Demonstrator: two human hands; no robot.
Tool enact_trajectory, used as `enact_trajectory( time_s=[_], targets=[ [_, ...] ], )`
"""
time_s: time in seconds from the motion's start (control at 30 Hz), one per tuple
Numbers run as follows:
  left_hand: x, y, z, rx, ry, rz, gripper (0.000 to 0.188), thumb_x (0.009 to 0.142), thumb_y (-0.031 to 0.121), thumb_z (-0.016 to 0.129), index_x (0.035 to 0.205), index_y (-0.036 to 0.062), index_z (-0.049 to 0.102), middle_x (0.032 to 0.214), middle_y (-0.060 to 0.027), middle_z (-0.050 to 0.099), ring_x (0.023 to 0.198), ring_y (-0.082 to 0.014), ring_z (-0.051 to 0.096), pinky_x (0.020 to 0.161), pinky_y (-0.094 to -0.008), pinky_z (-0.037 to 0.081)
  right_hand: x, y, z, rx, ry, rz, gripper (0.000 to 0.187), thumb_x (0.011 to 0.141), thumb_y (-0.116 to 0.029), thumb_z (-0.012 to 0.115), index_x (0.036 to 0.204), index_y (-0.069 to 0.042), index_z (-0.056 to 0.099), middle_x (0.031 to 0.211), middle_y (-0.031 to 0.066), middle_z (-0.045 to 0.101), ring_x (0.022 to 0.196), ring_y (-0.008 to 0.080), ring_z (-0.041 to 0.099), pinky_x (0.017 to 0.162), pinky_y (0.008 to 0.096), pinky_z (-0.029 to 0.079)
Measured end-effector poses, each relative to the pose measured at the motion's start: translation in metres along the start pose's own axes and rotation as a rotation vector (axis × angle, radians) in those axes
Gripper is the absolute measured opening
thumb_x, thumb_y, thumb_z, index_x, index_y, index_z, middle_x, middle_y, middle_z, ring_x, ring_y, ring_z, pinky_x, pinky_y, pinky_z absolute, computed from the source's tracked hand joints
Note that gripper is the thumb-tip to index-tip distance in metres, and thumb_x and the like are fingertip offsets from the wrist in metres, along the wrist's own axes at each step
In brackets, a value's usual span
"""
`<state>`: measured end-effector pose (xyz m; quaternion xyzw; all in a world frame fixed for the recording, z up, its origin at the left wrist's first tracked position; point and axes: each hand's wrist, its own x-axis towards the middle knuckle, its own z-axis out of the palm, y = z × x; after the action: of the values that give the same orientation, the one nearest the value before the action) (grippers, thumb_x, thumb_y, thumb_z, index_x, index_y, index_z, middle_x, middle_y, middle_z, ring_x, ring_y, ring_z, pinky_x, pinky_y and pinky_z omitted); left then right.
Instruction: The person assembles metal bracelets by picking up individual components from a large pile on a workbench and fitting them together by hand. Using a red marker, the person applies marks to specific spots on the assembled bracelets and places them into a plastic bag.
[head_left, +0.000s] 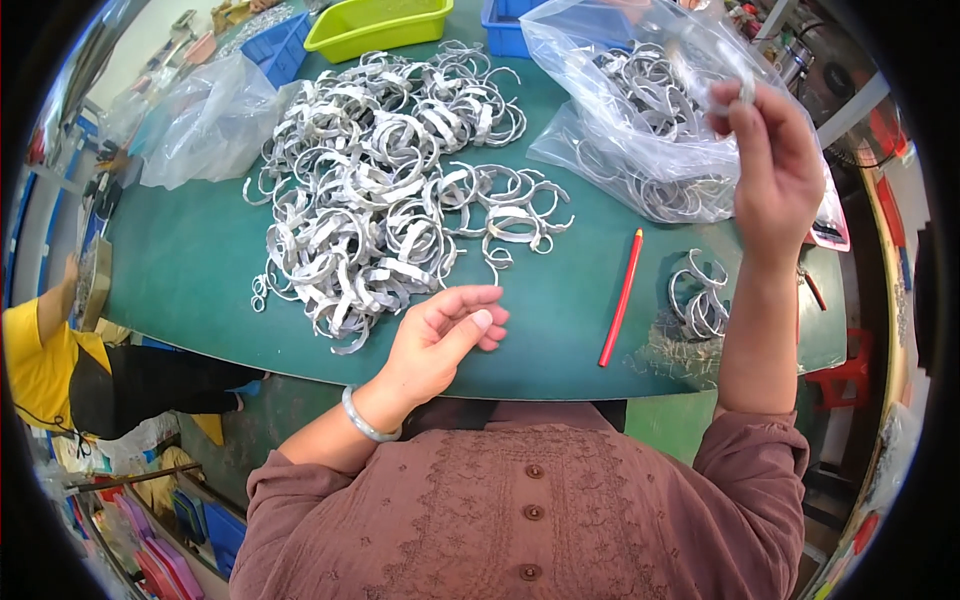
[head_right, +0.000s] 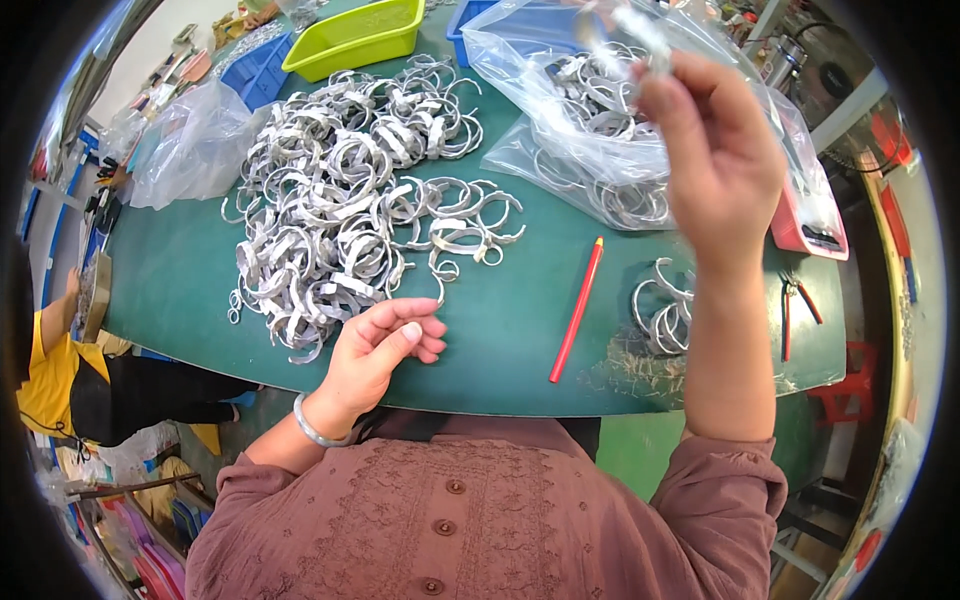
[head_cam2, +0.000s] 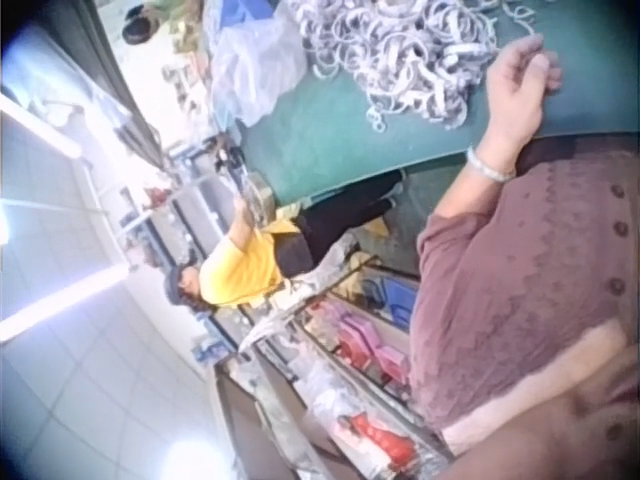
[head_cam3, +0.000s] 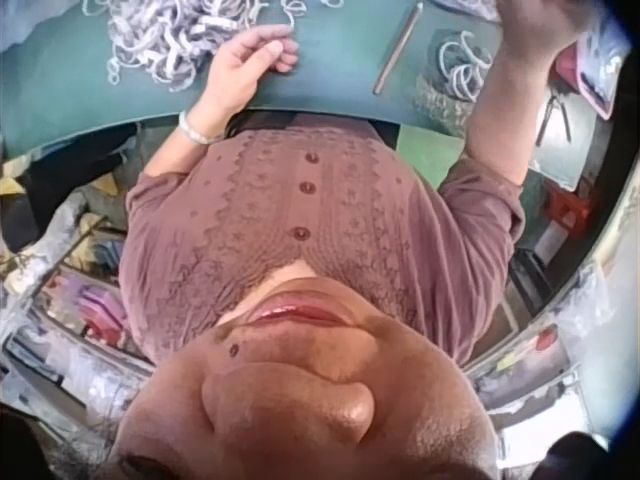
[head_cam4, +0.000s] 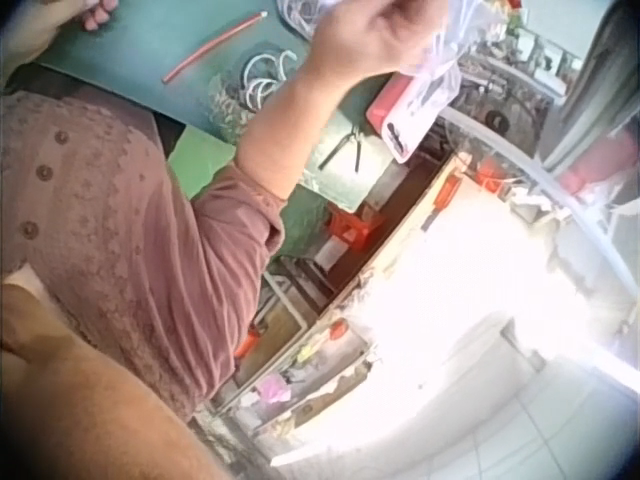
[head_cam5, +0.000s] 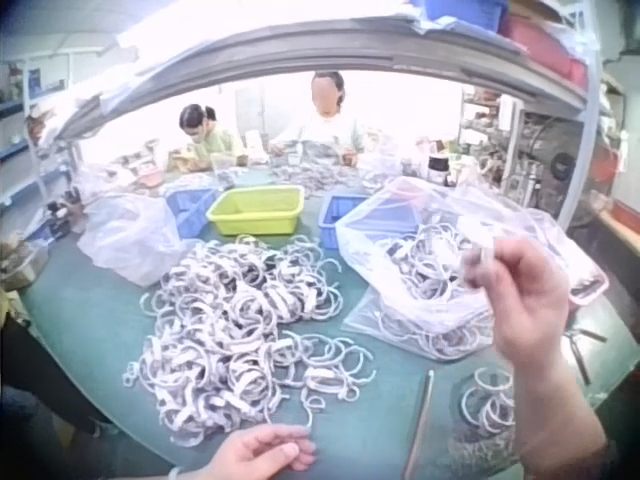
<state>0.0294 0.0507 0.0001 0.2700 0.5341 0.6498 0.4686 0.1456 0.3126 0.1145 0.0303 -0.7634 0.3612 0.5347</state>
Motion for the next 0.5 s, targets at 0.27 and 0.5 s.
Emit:
enact_trajectory(
  time_s=[0.27, 0.5],
  targets=[
    [-0.013, -0.005, -0.005, 0.042, 0.041, 0.038, 0.024, 0.088, 0.006, 0.046, 0.109, -0.0025, 0.052, 0.093, -0.0096, 0.059, 0.079, -0.0139, 0.057, 0.071, -0.0262, 0.047, 0.009, 0.012, -0.007, -0.828, -0.159, -0.117, 0.024, 0.075, -0.009, 0.062, 0.099, -0.005, 0.058, 0.091, 0.0088, 0.06, 0.082, 0.0239, 0.057, 0.073, 0.0304, 0.045],
    [-0.014, -0.004, -0.009, 0.043, 0.018, 0.04, 0.023, 0.088, 0.006, 0.046, 0.108, -0.0025, 0.052, 0.092, -0.0096, 0.059, 0.078, -0.0134, 0.057, 0.071, -0.0258, 0.047, -0.048, 0.016, 0.066, -0.492, -0.618, 0.048, 0.02, 0.075, -0.014, 0.06, 0.091, -0.003, 0.058, 0.084, 0.013, 0.058, 0.08, 0.0302, 0.055, 0.071, 0.0385, 0.044]
  ],
)
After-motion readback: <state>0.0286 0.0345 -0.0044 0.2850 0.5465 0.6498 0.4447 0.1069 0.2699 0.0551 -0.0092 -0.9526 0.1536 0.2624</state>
